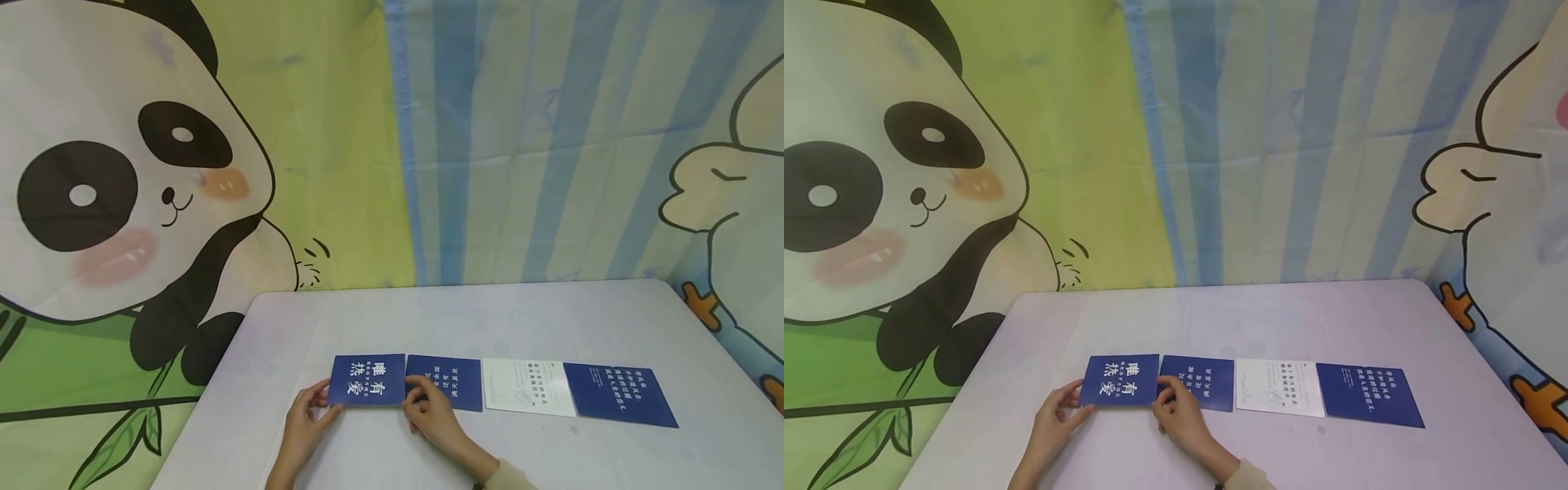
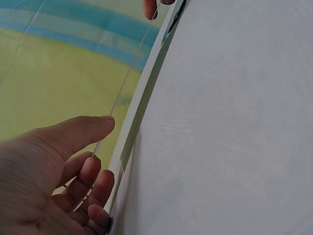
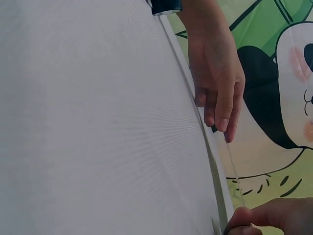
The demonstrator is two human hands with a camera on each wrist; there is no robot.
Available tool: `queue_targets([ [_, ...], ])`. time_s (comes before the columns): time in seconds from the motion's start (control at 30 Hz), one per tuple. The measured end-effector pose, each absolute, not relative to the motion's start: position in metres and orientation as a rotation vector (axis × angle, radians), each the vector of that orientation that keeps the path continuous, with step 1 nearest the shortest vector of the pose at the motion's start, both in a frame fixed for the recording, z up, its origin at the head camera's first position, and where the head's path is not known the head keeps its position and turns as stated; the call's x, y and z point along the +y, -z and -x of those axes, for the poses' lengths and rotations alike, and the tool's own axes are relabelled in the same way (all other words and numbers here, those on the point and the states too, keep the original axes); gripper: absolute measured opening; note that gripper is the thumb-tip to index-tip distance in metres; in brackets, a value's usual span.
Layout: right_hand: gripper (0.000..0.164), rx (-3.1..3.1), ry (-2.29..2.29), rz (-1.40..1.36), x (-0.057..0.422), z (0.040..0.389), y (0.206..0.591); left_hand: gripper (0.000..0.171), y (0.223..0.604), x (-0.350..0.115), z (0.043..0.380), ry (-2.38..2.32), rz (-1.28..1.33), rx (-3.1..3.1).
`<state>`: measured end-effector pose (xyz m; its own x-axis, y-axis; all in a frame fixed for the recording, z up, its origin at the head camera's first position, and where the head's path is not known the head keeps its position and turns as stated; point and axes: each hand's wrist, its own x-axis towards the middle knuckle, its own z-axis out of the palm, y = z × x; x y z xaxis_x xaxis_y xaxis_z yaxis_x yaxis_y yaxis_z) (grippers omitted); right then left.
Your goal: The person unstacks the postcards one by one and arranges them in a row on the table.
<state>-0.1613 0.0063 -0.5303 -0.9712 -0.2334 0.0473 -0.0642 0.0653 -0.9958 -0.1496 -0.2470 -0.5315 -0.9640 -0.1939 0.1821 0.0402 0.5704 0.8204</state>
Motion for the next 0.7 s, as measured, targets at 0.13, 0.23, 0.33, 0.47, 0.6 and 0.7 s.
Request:
queue_targets([
  [0.13, 0.047, 2.200, 2.039, 0.308, 0.0040, 0.1633, 0.5302, 0.052, 0.5312, -0.2466, 0.1499, 1.308, -0.168, -2.564],
  [0.23, 0.047, 2.219, 2.025, 0.318, 0.0028, 0.1640, 0.5306, 0.051, 0.5310, -0.2453, 0.1501, 1.289, -0.179, -2.565],
  [0.33, 0.046, 2.236, 2.007, 0.322, 0.0024, 0.1644, 0.5312, 0.049, 0.5318, -0.2436, 0.1510, 1.269, -0.197, -2.583],
  [0.47, 0.046, 2.238, 1.977, 0.319, 0.0024, 0.1658, 0.5311, 0.047, 0.5322, -0.2427, 0.1516, 1.249, -0.214, -2.613],
  [0.6, 0.048, 2.246, 1.945, 0.340, 0.0021, 0.1662, 0.5301, 0.045, 0.5315, -0.2430, 0.1507, 1.236, -0.211, -2.640],
  [0.7, 0.051, 2.247, 1.929, 0.353, 0.0016, 0.1660, 0.5289, 0.044, 0.5299, -0.2430, 0.1493, 1.221, -0.210, -2.664],
])
